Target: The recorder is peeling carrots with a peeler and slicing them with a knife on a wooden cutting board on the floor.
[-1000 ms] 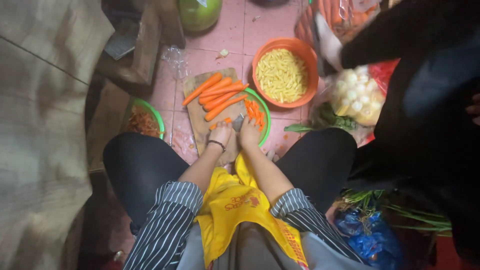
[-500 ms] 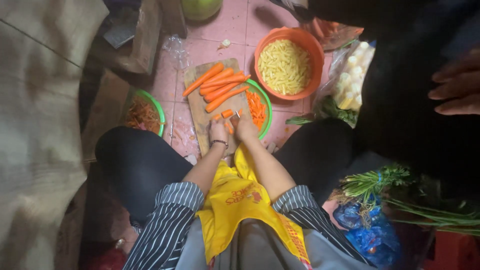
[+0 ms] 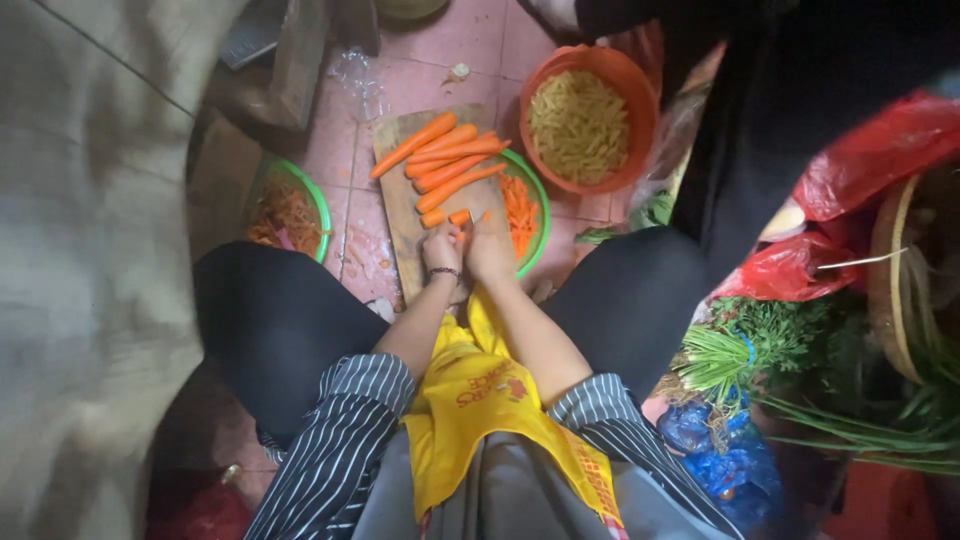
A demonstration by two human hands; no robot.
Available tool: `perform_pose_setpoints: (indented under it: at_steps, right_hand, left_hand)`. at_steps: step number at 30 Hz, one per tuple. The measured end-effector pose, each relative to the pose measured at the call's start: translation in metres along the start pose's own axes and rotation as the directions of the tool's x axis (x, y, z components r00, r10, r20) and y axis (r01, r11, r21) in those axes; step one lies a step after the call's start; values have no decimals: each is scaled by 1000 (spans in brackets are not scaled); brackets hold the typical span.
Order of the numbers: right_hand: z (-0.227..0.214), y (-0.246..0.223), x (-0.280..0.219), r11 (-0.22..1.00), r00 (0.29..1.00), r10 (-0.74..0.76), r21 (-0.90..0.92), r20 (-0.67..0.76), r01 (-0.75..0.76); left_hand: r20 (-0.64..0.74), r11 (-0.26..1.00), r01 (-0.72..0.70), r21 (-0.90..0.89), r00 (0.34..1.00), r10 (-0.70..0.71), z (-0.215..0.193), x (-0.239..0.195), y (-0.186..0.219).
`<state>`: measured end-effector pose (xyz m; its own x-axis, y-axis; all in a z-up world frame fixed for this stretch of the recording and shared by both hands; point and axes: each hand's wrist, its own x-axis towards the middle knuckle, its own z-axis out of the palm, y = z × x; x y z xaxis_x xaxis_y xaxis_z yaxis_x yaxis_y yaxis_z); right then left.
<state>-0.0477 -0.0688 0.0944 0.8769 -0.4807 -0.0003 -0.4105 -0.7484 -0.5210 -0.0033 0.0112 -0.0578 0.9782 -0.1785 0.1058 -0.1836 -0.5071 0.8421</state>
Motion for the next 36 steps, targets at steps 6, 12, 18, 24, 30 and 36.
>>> perform_pose_setpoints:
  at_steps: [6, 12, 18, 24, 30, 36]
  right_hand:
    - [26, 24, 5, 996, 993, -18, -80, 120, 27]
    - [-2, -3, 8, 979, 980, -130, -140, 153, 151]
    - [-9, -29, 15, 998, 983, 66, -14, 170, -65]
    - [25, 0, 4, 904, 939, 266, 280, 220, -322]
    - [9, 6, 0, 963, 995, 95, 252, 25, -98]
    - [62, 84, 8, 989, 988, 72, 122, 134, -89]
  left_hand:
    - [21, 985, 160, -71, 987, -159, 8, 0, -2]
    - [-49, 999, 47, -2, 998, -47, 20, -3, -23]
    - [29, 974, 224, -35, 974, -223, 24, -2, -26]
    - [42, 971, 213, -110, 977, -210, 14, -3, -17]
    - [92, 999, 37, 8, 995, -38, 0, -1, -2]
    - [369, 514, 755, -408, 651, -663, -62, 14, 114]
